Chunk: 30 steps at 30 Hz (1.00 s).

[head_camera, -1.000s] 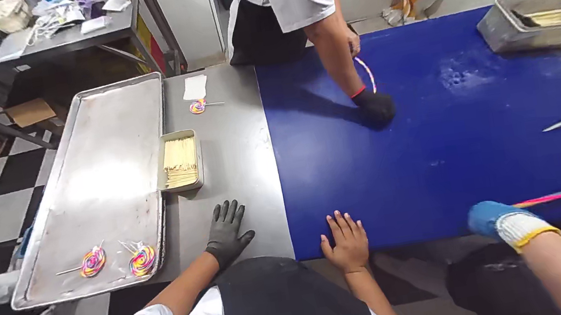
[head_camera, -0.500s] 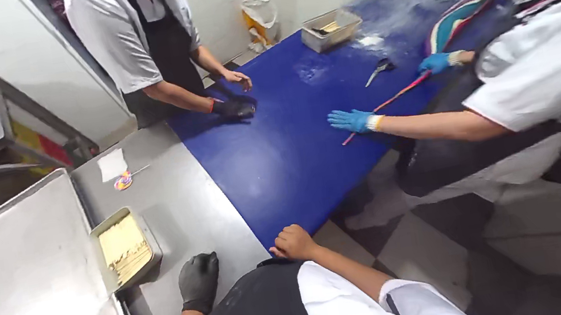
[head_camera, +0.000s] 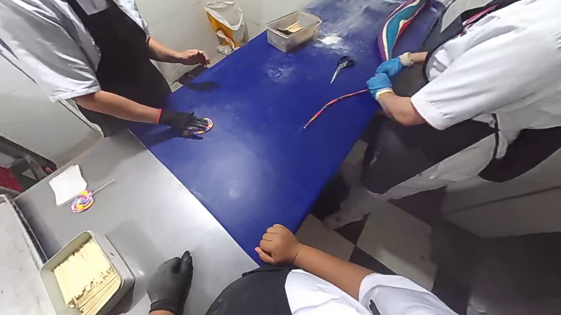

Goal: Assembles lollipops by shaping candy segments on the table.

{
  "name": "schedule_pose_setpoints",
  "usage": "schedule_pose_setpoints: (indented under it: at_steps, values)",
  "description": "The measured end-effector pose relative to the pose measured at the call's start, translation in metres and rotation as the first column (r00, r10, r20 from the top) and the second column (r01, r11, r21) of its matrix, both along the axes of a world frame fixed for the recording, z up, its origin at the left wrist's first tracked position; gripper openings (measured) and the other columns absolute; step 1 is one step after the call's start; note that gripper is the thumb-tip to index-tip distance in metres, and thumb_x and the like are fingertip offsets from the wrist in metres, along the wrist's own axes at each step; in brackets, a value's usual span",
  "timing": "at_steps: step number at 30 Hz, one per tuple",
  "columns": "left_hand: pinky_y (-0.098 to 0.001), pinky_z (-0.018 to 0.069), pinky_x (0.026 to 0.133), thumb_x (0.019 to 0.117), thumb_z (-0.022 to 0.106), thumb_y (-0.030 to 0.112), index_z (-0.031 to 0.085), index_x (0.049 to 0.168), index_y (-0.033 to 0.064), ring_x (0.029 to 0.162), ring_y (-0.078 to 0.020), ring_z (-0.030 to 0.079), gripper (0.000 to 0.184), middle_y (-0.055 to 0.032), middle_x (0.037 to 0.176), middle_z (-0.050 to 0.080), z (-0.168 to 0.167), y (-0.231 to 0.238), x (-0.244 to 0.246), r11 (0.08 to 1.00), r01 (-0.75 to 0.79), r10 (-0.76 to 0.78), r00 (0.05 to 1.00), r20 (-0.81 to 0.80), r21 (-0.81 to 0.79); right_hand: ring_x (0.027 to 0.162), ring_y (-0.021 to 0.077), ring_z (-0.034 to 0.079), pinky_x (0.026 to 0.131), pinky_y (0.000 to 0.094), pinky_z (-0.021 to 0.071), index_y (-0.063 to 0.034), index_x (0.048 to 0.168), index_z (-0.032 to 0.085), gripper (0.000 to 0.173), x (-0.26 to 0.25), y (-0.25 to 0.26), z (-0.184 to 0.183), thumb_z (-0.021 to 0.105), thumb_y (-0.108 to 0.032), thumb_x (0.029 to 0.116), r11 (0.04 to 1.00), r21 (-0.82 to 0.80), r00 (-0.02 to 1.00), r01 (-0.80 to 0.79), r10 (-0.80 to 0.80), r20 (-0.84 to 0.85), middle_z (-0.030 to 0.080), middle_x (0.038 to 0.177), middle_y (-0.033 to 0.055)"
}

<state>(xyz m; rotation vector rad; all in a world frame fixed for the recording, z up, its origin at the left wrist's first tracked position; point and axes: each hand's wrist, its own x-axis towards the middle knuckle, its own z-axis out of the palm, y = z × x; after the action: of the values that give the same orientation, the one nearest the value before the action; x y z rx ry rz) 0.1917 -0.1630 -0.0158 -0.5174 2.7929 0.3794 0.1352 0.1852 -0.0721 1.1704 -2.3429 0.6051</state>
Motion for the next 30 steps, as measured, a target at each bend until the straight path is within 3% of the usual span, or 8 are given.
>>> schedule_pose_setpoints:
  at_steps: [6, 10, 17, 25, 30]
  values:
    - [-0.0594, 0.0549, 0.077, 0.1004, 0.038, 0.062, 0.074, 0.081, 0.0153, 0.092, -0.0300, 0.073, 0.062, -0.0085, 0.088, 0.076, -0.0020, -0.0014, -0.0002, 1.000, 0.006, -0.006, 1.000, -0.018, -0.005, 0.056, 0.0180, 0.057, 0.057, 0.0372, 0.0469, -0.0168, 0.060, 0.055, 0.048, -0.0025, 0.0011, -0.0009, 0.050, -0.046, 0.0983, 1.000, 0.008, 0.999, -0.028, 0.028, -0.029, 0.053, 0.055, -0.0007]
    - [-0.0598, 0.0546, 0.075, 0.0999, 0.040, 0.061, 0.073, 0.077, 0.0143, 0.088, -0.0302, 0.073, 0.061, -0.0090, 0.084, 0.075, -0.0061, -0.0019, 0.0025, 1.000, 0.002, -0.001, 0.997, -0.076, 0.011, 0.055, 0.0181, 0.055, 0.057, 0.0366, 0.0455, -0.0167, 0.060, 0.054, 0.046, -0.0016, 0.0010, -0.0015, 0.051, -0.042, 0.0986, 1.000, -0.006, 0.999, -0.021, 0.021, -0.042, 0.051, 0.054, -0.0005]
    - [-0.0597, 0.0549, 0.079, 0.1007, 0.040, 0.061, 0.074, 0.081, 0.0150, 0.092, -0.0296, 0.073, 0.061, -0.0092, 0.088, 0.076, -0.0030, -0.0018, 0.0021, 1.000, 0.006, -0.005, 0.999, -0.054, 0.021, 0.056, 0.0186, 0.057, 0.057, 0.0375, 0.0460, -0.0163, 0.060, 0.056, 0.042, -0.0014, 0.0005, -0.0032, 0.051, -0.036, 0.0970, 1.000, 0.004, 1.000, -0.013, 0.013, -0.025, 0.053, 0.055, -0.0002]
    - [-0.0595, 0.0542, 0.074, 0.1016, 0.040, 0.059, 0.072, 0.077, 0.0131, 0.087, -0.0304, 0.073, 0.061, -0.0103, 0.083, 0.074, 0.0007, 0.0007, 0.0027, 1.000, 0.012, -0.011, 0.997, -0.079, 0.014, 0.056, 0.0188, 0.057, 0.057, 0.0373, 0.0458, -0.0157, 0.060, 0.056, 0.041, -0.0006, -0.0002, -0.0011, 0.052, -0.035, 0.0966, 1.000, 0.011, 1.000, -0.010, 0.010, -0.017, 0.053, 0.055, 0.0002]
    - [-0.0618, 0.0548, 0.078, 0.1014, 0.041, 0.060, 0.074, 0.082, 0.0131, 0.091, -0.0324, 0.073, 0.060, -0.0112, 0.088, 0.075, -0.0004, -0.0007, 0.0025, 1.000, 0.011, -0.009, 0.998, -0.055, 0.028, 0.057, 0.0192, 0.059, 0.058, 0.0386, 0.0484, -0.0155, 0.061, 0.058, 0.040, -0.0005, -0.0006, 0.0025, 0.053, -0.034, 0.0963, 1.000, -0.006, 1.000, -0.012, 0.012, -0.004, 0.055, 0.056, 0.0004]
